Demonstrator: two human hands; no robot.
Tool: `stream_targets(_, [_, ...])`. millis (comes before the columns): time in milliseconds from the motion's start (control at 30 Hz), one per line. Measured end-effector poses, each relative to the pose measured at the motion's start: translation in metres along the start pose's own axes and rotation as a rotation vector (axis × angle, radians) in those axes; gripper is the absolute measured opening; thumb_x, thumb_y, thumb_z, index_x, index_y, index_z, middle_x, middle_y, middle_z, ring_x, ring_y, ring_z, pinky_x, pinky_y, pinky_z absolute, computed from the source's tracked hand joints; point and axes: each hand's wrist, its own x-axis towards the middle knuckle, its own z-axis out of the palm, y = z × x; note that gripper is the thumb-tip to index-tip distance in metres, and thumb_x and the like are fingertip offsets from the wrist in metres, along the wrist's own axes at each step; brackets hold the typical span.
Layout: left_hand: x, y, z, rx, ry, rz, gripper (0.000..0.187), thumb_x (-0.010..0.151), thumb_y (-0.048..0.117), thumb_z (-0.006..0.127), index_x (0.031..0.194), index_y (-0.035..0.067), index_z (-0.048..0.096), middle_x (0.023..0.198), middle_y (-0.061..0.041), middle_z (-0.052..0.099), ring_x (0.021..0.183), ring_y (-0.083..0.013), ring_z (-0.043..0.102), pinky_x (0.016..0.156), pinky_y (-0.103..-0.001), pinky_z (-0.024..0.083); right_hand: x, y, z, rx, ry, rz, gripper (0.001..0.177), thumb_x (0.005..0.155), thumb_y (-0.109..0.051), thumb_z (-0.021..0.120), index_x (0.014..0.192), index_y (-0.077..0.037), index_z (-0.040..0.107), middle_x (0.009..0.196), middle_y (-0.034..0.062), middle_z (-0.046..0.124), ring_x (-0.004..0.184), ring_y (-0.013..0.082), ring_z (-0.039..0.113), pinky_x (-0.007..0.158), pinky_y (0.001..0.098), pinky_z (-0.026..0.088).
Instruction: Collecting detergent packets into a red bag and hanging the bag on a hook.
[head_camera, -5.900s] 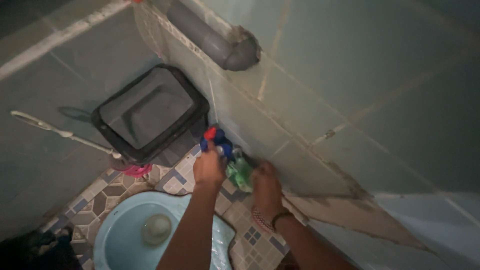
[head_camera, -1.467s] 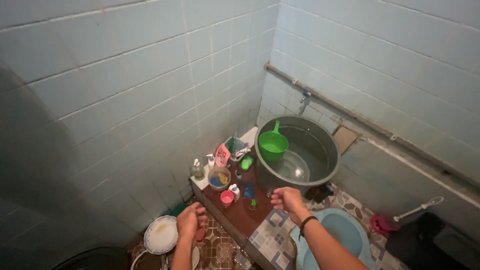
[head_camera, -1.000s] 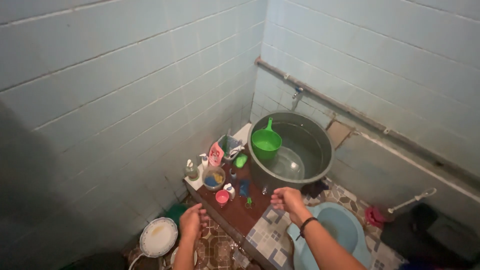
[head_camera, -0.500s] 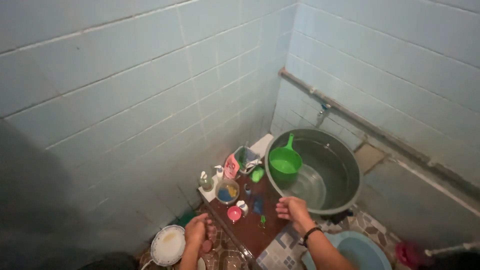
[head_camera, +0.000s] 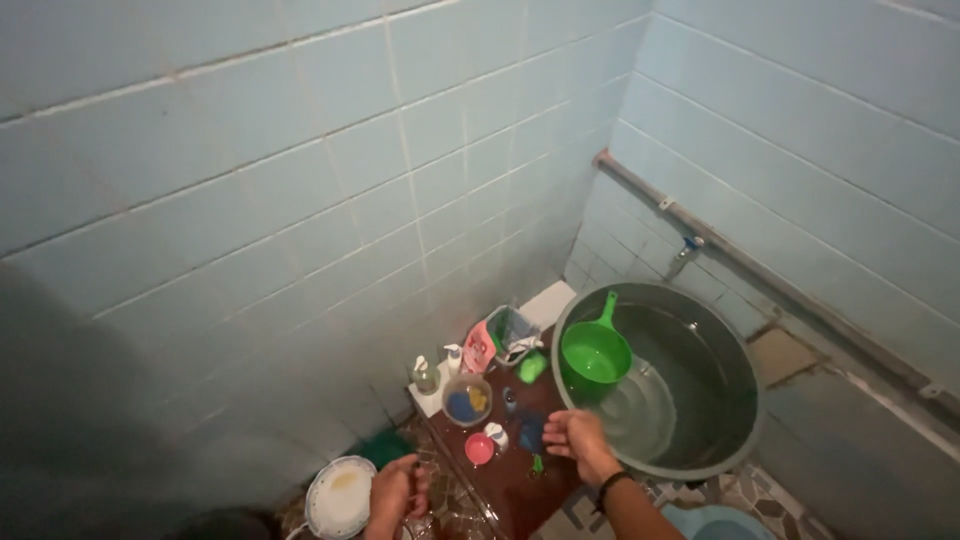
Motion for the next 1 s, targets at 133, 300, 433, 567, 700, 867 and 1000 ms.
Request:
stream_targets(133, [0.08,-0.016,-0.001,0.094,-0.107,0.02,0.033,0.101,0.021,0.054,0.124,0.001,0.067,0.083,-0.012,0.066,0.056,-0.022,0.057,0.043,-0.037,0.045,-0.003,-0.011,0.006,0.022,0.049,-0.05,0.019,0.096,-0.01,0.054,0.109,-0.001,0.065,0.096,0.0143,0.072,0.081,0.0238,0.071,0.071,0.0391,0.059])
stream_targets(300, [0.135,-0.001,0.028,0.202,-0.148,0.057,0.027,0.097,0.028,0.059,0.113,0.013,0.073,0.082,-0.007,0.068,0.061,-0.0208,0.059,0.05,-0.04,0.044,0.02,-0.008,0.002,0.103,0.111,-0.035,0.019,0.093,-0.008,0.053,0.107,-0.002,0.065,0.093,0.014,0.071,0.079,0.0248,0.069,0.067,0.04,0.058])
stream_targets(433, [0.16,0.023,0.053,0.375,-0.184,0.044,0.033,0.099,0.036,0.061,0.113,0.01,0.075,0.082,-0.004,0.067,0.064,-0.018,0.062,0.053,-0.038,0.049,0.017,-0.02,0.009,0.112,0.188,-0.016,0.021,0.093,-0.012,0.055,0.107,-0.001,0.067,0.092,0.0145,0.072,0.078,0.0251,0.07,0.066,0.0392,0.059])
stream_targets(567, [0.165,0.044,0.076,0.384,-0.22,0.117,0.036,0.096,0.036,0.062,0.115,0.008,0.075,0.082,-0.008,0.069,0.065,-0.0218,0.064,0.054,-0.039,0.053,0.037,-0.008,-0.002,0.171,0.229,-0.009,0.023,0.09,-0.008,0.053,0.107,-0.001,0.067,0.092,0.0156,0.073,0.077,0.0268,0.07,0.065,0.0425,0.059])
stream_targets(700, [0.163,0.058,0.09,0.364,-0.304,0.237,0.041,0.095,0.036,0.065,0.113,0.001,0.076,0.079,-0.014,0.07,0.063,-0.0274,0.067,0.055,-0.039,0.056,0.02,-0.013,-0.002,0.167,0.269,-0.016,0.026,0.087,-0.003,0.052,0.109,0.0,0.065,0.093,0.0148,0.072,0.078,0.0273,0.07,0.067,0.0435,0.059])
stream_targets(867, [0.17,0.059,0.103,0.326,-0.361,0.188,0.039,0.092,0.031,0.065,0.115,0.001,0.073,0.085,-0.014,0.07,0.069,-0.0262,0.068,0.062,-0.041,0.059,-0.007,-0.019,-0.002,0.198,0.329,-0.018,0.027,0.088,-0.005,0.051,0.11,-0.002,0.066,0.093,0.0139,0.073,0.082,0.0261,0.071,0.07,0.042,0.059])
stream_targets(1000, [0.175,0.067,0.12,0.174,-0.753,0.39,0.043,0.09,0.024,0.064,0.126,0.0,0.069,0.109,-0.012,0.073,0.097,-0.0217,0.07,0.084,-0.035,0.057,-0.011,-0.019,-0.009,0.2,0.367,-0.002,0.027,0.09,-0.004,0.049,0.111,-0.002,0.065,0.094,0.0146,0.073,0.084,0.0271,0.071,0.073,0.0429,0.061])
